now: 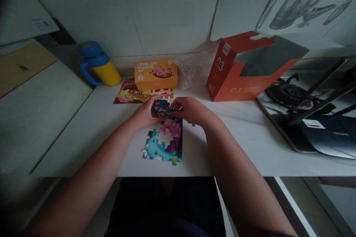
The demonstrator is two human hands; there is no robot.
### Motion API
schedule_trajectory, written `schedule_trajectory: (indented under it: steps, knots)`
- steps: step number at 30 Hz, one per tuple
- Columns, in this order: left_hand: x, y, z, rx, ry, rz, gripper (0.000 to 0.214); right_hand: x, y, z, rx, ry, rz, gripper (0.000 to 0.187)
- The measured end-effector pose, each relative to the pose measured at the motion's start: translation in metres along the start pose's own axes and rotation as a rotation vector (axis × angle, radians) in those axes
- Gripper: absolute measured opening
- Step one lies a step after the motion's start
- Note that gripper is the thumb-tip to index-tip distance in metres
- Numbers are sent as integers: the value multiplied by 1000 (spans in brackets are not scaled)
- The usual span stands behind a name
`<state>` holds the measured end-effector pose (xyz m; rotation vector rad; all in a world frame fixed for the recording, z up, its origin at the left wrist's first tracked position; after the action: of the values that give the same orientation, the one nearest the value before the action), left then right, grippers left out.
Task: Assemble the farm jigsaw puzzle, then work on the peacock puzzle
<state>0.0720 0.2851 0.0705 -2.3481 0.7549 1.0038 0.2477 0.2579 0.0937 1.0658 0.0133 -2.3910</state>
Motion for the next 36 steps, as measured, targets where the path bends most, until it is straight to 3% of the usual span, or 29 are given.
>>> schedule_trajectory:
  steps: [9,16,20,26,36]
  knots:
    - [-14,8,12,-76,-56,-12,84,14,-8,16,-128,75,-69,21]
    - [-14,9,13,-65,-69,-26,83,17,-11,19,-113,162,-82,24]
    - [-10,7,10,-72,-91,-33,82,5,-6,10,-92,52,-103,20]
    - [-2,6,5,-129,-154,-62,96,-28,4,-15,3,-93,-266,21]
    - [-2,4,3,-143,-177,-90,90,-3,-1,11,-45,16,-105,21]
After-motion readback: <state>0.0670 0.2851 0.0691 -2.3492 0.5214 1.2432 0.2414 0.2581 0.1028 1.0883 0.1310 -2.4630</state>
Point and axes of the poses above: each hand's wrist, its own y-axis away from the middle knuckle, its own x-axis out of the palm, z = x × y, the point moved 9 cm from there along -y, towards the middle knuckle, and after that the axes turned 11 degrees about z, right-handed, at the moved point
